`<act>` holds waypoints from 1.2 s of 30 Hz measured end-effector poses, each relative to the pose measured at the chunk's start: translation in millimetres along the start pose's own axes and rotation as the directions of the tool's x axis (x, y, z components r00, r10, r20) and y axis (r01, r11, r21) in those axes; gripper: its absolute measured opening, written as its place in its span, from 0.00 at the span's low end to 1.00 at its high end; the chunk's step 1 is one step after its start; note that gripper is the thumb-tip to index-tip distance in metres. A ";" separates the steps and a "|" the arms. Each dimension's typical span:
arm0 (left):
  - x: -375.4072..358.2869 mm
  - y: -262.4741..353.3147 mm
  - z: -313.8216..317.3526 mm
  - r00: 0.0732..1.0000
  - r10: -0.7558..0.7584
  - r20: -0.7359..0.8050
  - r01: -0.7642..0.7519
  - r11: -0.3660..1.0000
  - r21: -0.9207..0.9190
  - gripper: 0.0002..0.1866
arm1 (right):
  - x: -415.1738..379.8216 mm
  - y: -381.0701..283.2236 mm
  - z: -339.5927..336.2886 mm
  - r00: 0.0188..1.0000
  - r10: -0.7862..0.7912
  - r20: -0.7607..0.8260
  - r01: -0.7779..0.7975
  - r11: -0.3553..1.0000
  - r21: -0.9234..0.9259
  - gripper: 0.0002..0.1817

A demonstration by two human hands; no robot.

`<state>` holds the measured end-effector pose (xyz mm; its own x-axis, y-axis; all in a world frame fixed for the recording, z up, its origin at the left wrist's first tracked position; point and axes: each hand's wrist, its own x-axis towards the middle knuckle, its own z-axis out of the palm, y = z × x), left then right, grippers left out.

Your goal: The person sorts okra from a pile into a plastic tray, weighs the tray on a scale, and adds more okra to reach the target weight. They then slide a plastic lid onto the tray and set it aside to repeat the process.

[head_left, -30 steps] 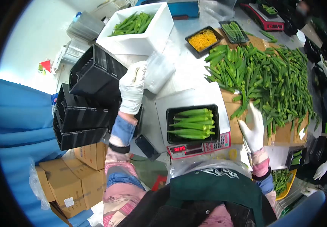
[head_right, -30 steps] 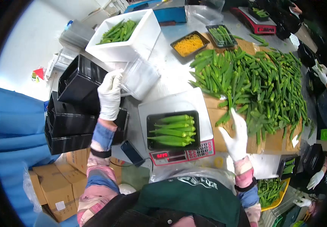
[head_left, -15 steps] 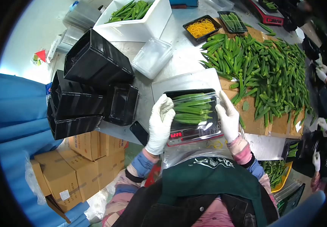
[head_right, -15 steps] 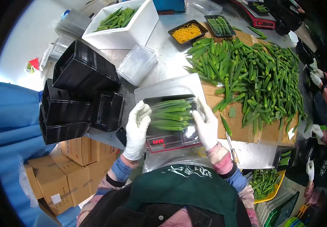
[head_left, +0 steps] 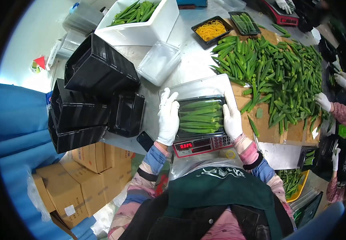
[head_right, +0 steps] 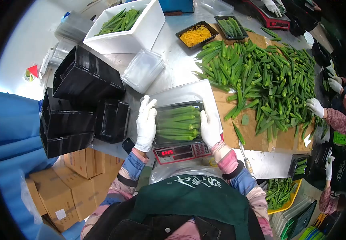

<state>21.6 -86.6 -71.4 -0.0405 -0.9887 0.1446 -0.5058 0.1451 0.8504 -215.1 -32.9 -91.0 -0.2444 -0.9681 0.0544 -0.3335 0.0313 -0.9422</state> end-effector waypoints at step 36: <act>-104.2 -10.7 -27.9 0.776 -0.426 0.465 0.606 0.303 -0.735 0.17 | -61.8 24.5 -62.2 0.758 0.474 0.447 -0.642 0.423 0.640 0.16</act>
<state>55.3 15.9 -81.5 -0.2162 -0.8471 -0.4854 0.4560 -0.5272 0.7170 -264.8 43.2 -96.9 0.0635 -0.8305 -0.5534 0.5980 0.4756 -0.6451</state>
